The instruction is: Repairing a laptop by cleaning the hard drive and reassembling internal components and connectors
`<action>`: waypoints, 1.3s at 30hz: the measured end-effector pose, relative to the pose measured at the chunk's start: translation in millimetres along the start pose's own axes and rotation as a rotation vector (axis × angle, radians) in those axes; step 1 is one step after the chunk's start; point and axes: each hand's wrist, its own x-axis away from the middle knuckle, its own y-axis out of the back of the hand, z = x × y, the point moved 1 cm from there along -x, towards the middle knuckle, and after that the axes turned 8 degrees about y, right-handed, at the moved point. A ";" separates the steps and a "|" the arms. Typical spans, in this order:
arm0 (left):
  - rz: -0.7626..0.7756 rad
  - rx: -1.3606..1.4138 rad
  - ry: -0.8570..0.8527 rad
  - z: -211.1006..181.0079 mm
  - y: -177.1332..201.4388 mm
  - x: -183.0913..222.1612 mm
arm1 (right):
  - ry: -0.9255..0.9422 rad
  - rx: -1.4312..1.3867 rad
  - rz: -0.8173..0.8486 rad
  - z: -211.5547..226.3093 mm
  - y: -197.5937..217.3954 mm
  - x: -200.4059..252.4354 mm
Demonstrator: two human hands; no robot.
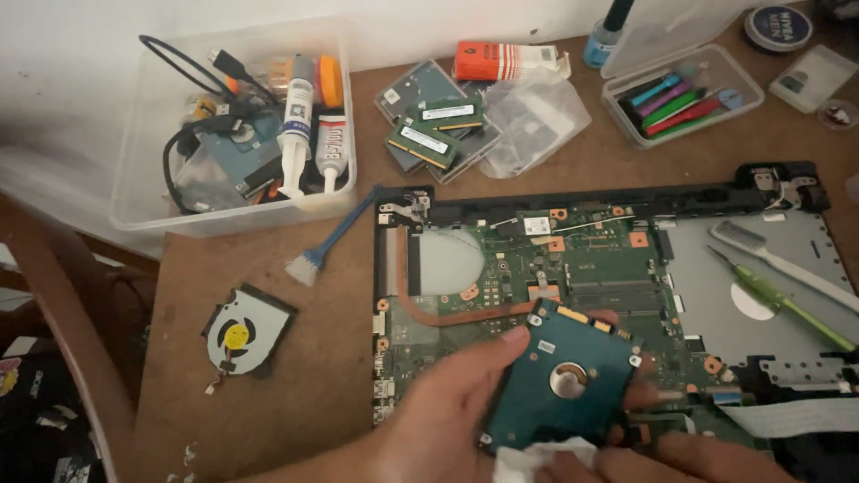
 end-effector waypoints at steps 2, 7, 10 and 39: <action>0.060 0.026 -0.089 -0.3 2.4 -1.4 | -0.008 -0.058 0.061 -9.8 6.5 2.9; -0.313 -0.264 -0.040 -4.6 -10.3 0.6 | -0.244 -0.019 0.098 -34.1 23.0 -9.5; -0.376 -0.267 -0.011 -1.7 1.6 -3.3 | -0.113 -0.041 0.000 -23.7 3.8 -2.4; -0.394 -0.620 -0.148 15.3 -12.1 -10.2 | -0.327 -0.057 -0.340 1.3 38.1 -45.7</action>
